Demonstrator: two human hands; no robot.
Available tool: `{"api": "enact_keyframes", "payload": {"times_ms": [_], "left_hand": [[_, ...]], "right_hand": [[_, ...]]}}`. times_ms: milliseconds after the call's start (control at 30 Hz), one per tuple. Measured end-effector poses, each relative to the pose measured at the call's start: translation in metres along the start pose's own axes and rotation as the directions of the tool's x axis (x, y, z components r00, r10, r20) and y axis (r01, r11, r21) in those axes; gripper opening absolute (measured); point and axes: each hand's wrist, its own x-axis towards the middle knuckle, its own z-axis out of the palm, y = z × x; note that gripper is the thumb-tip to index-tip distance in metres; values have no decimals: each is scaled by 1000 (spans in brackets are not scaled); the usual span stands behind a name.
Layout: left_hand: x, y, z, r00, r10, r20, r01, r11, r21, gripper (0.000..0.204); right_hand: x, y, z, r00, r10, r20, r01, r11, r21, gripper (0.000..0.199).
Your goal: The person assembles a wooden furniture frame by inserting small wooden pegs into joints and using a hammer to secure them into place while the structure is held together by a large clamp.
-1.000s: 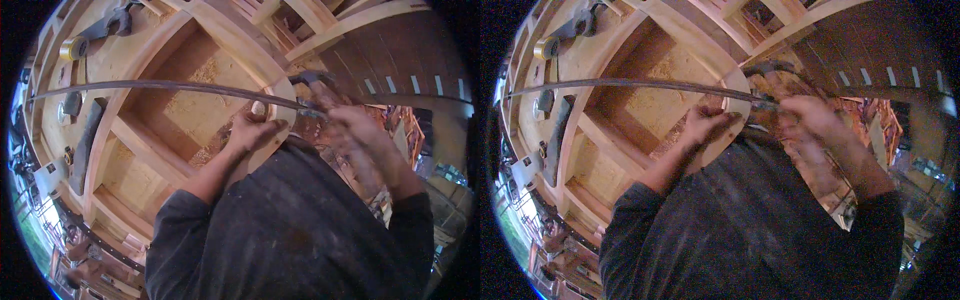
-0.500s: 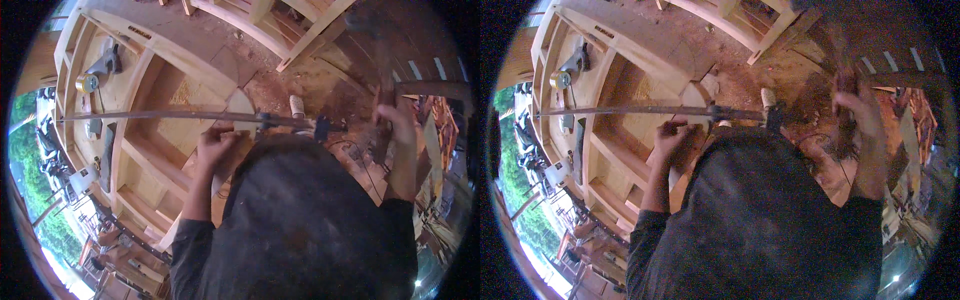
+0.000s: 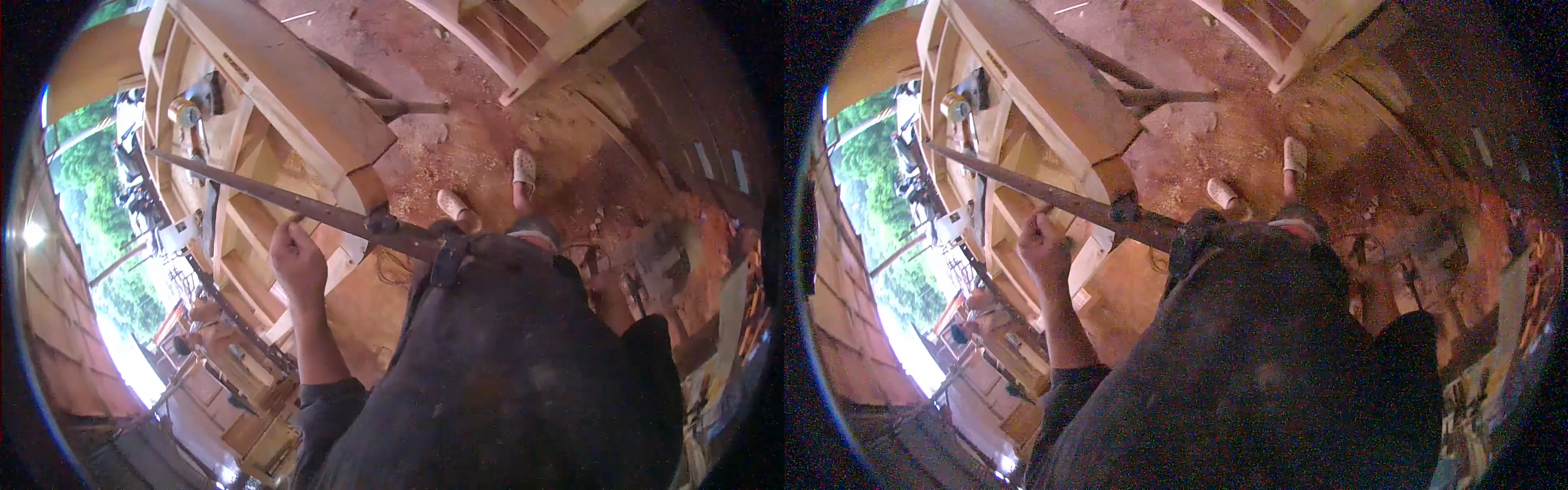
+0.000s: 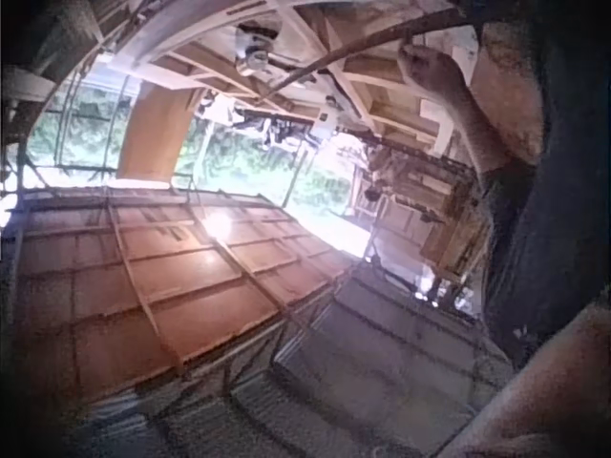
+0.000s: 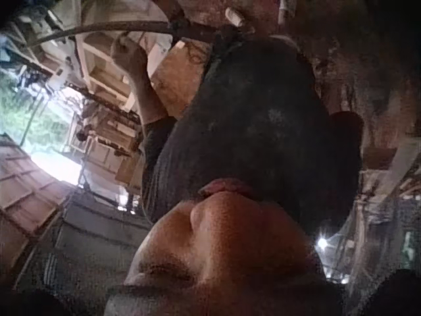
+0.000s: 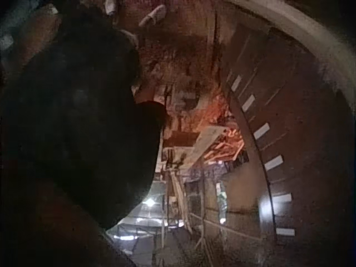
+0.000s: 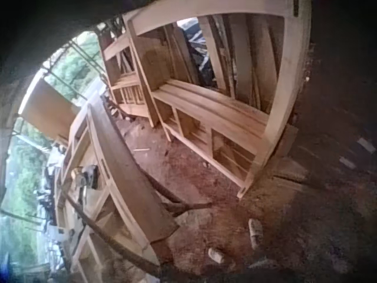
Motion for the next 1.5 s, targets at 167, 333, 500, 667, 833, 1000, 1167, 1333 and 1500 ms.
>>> {"api": "enact_keyframes", "payload": {"times_ms": [167, 333, 500, 667, 833, 1000, 1167, 1333, 1500], "left_hand": [[-9, 45, 14, 992, 114, 49, -114, 993, 13, 33], [1, 87, 28, 913, -187, 362, 44, 928, 369, 30], [-9, 89, 58, 960, -3, 280, -76, 960, 269, 23], [-39, 133, 70, 815, 536, 220, -373, 776, -509, 29], [-72, 140, 56, 793, 593, -140, -558, 614, -558, 27], [-135, 36, 22, 968, 235, -83, -181, 433, -883, 6], [-212, -48, 47, 828, -500, 256, 494, 431, -755, 30], [-247, -104, 93, 778, -592, 210, 527, 434, -731, 39], [-236, -114, 109, 815, -435, 383, 575, 526, -627, 37]], "right_hand": [[5, 4, -11, 998, 11, 63, -13, 1000, 26, 45], [32, -38, -21, 990, -98, 96, 99, 995, -6, 45], [62, -107, -39, 958, -259, 122, 269, 960, -72, 45], [65, -160, -70, 920, -364, 143, 386, 906, -173, 45], [55, -199, -84, 888, -406, 219, 458, 831, -317, 45], [54, -217, -46, 854, -384, 351, 513, 731, -450, 45], [59, -226, -7, 820, -356, 447, 566, 617, -546, 45], [52, -232, 3, 789, -425, 444, 615, 548, -567, 45], [20, -263, 12, 629, -701, 336, 759, 461, -459, 46]]}}
